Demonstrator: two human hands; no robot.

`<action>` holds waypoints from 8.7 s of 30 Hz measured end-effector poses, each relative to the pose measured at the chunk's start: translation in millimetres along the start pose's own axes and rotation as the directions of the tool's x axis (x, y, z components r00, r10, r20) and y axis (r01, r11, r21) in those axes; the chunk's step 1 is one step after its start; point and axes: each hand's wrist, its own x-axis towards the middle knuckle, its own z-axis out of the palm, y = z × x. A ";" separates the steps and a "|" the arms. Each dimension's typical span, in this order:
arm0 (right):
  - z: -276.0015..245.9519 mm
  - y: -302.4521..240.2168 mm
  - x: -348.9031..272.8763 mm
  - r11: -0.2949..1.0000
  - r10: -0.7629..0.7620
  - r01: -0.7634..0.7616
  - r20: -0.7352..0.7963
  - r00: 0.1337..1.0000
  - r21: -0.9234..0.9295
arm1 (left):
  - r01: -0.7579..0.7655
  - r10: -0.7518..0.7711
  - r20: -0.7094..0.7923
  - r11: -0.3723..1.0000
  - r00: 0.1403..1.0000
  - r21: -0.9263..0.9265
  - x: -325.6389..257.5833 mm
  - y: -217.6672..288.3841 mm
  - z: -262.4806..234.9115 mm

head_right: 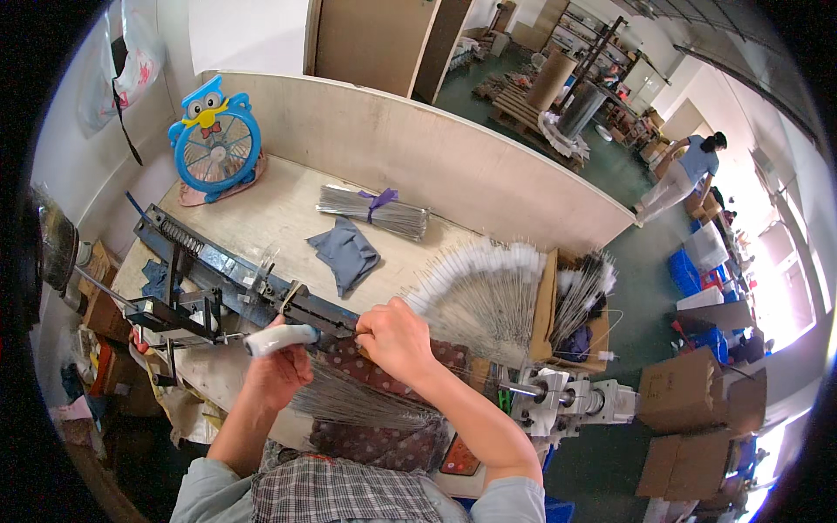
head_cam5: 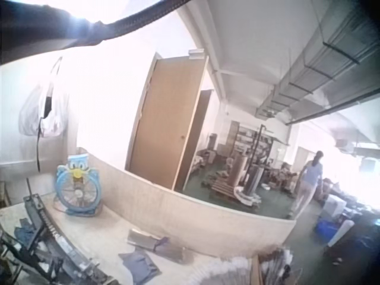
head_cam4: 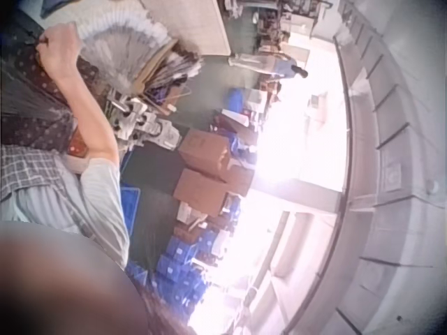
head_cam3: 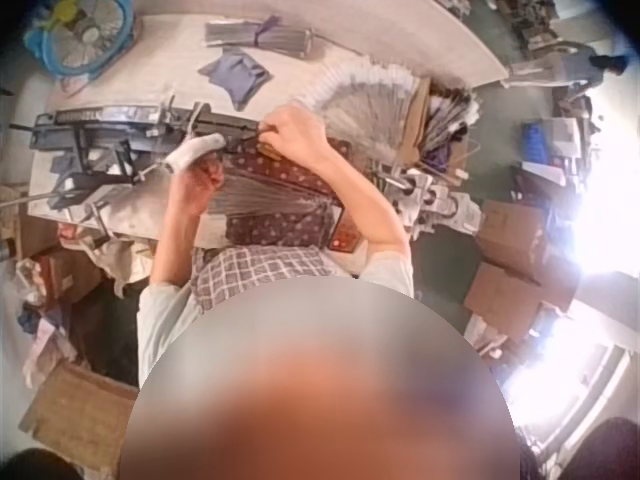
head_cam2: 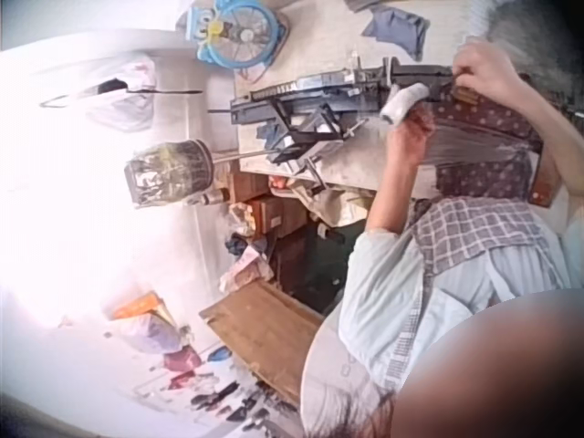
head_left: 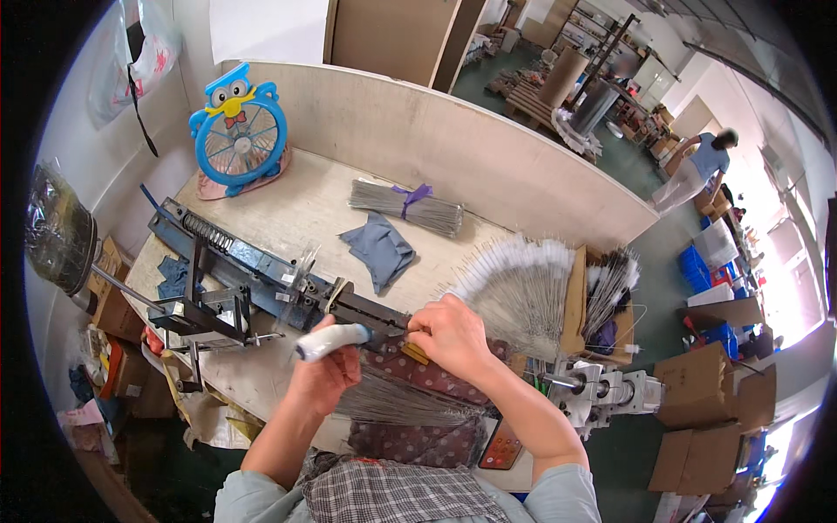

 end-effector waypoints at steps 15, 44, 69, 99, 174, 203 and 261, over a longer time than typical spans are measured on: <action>-8.4 12.0 -27.1 0.989 -0.126 0.142 -0.234 0.964 0.052 | -0.243 0.296 0.093 0.522 0.951 0.818 34.5 -71.6 -7.1; 39.7 36.6 -60.9 0.986 -0.160 0.161 0.029 0.987 -0.044 | -0.297 0.342 -0.439 0.940 0.831 0.170 -28.1 35.7 -129.7; -30.0 85.0 -100.5 0.811 0.135 -0.043 -0.116 0.984 0.584 | -0.339 0.271 0.206 0.804 0.940 0.489 54.4 -121.4 64.1; -1.0 22.2 -35.9 0.973 0.078 -0.046 -0.132 0.988 0.226 | -0.224 0.220 0.045 0.956 0.975 0.187 30.9 -85.8 53.1; 4.8 11.4 -47.8 0.978 -0.195 0.137 -0.457 0.868 -0.157 | -0.318 0.322 0.019 0.941 0.946 -0.118 33.1 -99.1 56.7; 42.6 70.5 -148.5 0.992 -0.014 0.022 0.068 0.998 -0.125 | -0.477 0.408 -0.446 0.878 0.797 -0.050 -35.2 13.2 -153.5; -102.9 121.0 -140.6 0.978 0.197 -0.202 0.093 0.976 0.045 | -0.284 -0.070 0.454 0.691 0.889 0.664 35.7 -110.6 104.4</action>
